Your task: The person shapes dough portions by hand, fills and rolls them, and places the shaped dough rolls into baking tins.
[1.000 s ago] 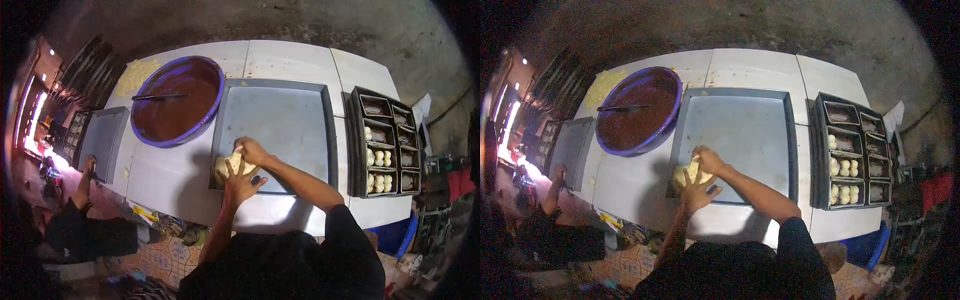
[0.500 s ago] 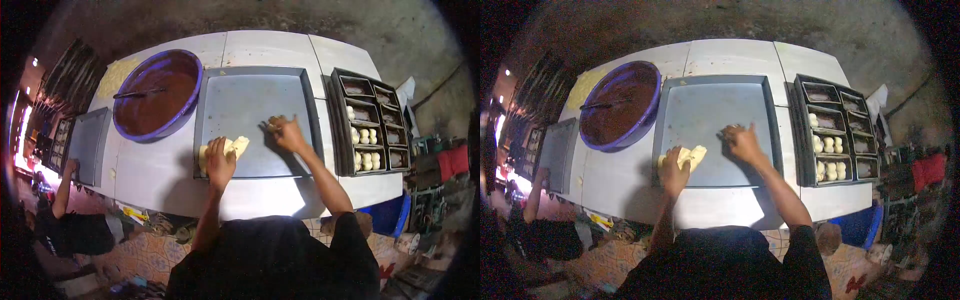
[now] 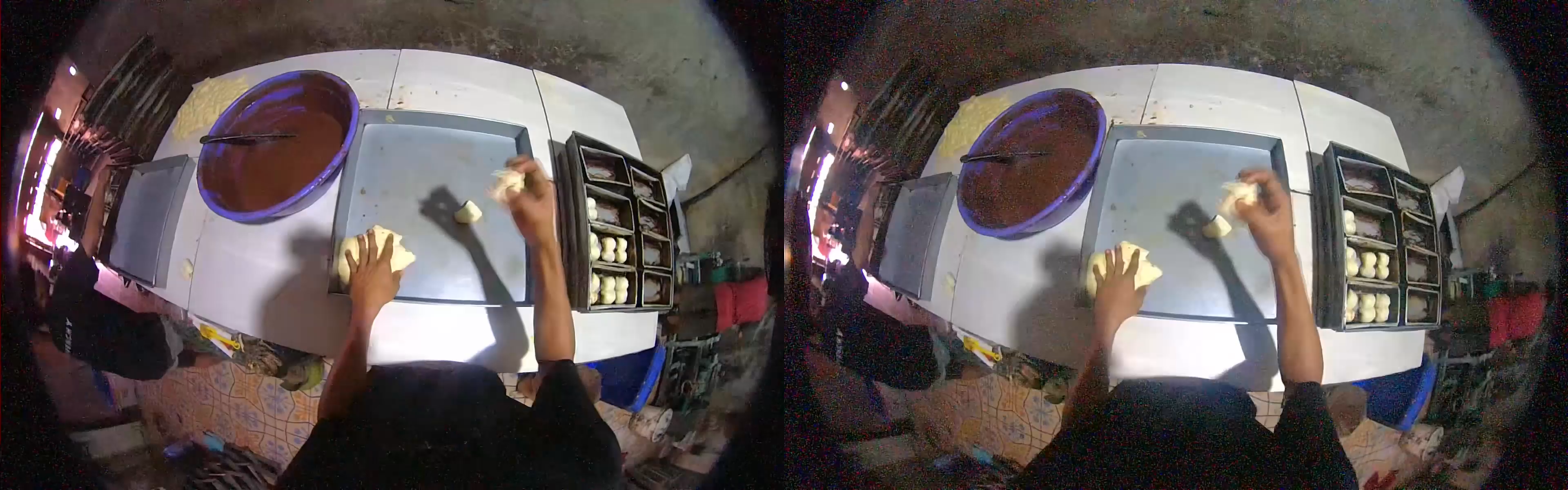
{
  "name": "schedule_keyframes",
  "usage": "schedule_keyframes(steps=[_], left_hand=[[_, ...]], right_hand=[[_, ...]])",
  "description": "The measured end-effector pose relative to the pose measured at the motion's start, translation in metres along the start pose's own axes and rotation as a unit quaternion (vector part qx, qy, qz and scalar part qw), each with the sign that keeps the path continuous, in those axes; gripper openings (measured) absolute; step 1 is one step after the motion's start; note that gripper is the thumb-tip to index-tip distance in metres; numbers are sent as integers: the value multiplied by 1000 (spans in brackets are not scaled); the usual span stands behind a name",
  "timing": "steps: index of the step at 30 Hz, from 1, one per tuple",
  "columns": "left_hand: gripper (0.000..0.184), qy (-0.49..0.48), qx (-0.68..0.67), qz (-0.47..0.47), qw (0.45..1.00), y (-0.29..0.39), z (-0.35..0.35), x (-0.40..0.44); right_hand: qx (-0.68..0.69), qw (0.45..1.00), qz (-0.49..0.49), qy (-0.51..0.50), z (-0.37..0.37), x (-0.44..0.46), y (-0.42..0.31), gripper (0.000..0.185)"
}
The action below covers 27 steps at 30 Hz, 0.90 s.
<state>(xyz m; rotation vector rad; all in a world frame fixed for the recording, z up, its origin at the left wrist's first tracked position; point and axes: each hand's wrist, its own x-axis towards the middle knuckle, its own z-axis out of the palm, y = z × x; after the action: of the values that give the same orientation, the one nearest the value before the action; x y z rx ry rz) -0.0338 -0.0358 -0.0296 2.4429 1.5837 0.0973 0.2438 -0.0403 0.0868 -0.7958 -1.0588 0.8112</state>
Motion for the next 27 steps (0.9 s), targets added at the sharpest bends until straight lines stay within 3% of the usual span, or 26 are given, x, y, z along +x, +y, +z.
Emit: schedule_keyframes(steps=[1, 3, 4, 5, 7, 9, 11, 13, 14, 17, 18, 20, 21, 23, 24, 25, 26, 27], left_hand=[[77, -15, -18, -16, 1000, 6, -11, 0], [71, 19, -43, -8, 999, 10, -23, -3], [67, 118, -91, 24, 989, 2, -16, -5], [63, 213, -138, 57, 965, -8, -6, -8], [58, 213, -190, 3, 958, -24, 7, -9], [58, 184, -145, -13, 972, -32, 8, -16], [57, 136, -91, 36, 986, -25, -7, -20], [58, 38, -47, 14, 998, -22, -8, -18], [58, 42, -47, 11, 998, -23, -8, -15], [59, 20, -72, -6, 997, -25, -3, -13], [58, 11, -59, -8, 998, -23, -6, -13], [56, -17, -53, -8, 998, -17, -19, -12], [56, -17, -53, -4, 998, -14, -20, -12], [54, 15, -74, -19, 997, -10, -23, -13], [51, 87, -134, 9, 987, -11, -21, -15], [51, 87, -129, 18, 988, -14, -10, -16], [50, 132, -132, 3, 982, -18, 2, -14], [48, 180, -136, -15, 974, -25, 12, -12]], right_hand=[[103, 992, 30, -71, -13, 14, -9, 31], [62, 988, 125, -69, -21, 33, 24, 41], [-199, 970, 113, -87, -18, 27, 50, 43], [-446, 884, 96, -99, -9, 19, 76, 45], [-589, 802, -41, -92, 25, -20, 104, 47], [-432, 859, 27, -272, 52, -54, 135, 45], [-499, 817, -16, -289, 83, -88, 129, 37], [-410, 858, 74, -299, 85, -92, 134, 36], [-325, 891, 175, -263, 87, -85, 112, 29], [-298, 913, 187, -205, 72, -51, 24, 19], [-288, 935, 128, -163, 61, -43, 6, 20], [-78, 993, 39, -77, 35, -20, -5, 22], [37, 995, 35, -82, 32, -8, -8, 31], [225, 952, 178, -102, 40, 16, 2, 39], [52, 969, 215, -111, 45, 22, 28, 43], [-124, 954, 248, -115, 50, 22, 68, 47], [-300, 930, 151, -149, 56, 8, 110, 48], [-465, 866, 48, -178, 62, -9, 149, 50]])
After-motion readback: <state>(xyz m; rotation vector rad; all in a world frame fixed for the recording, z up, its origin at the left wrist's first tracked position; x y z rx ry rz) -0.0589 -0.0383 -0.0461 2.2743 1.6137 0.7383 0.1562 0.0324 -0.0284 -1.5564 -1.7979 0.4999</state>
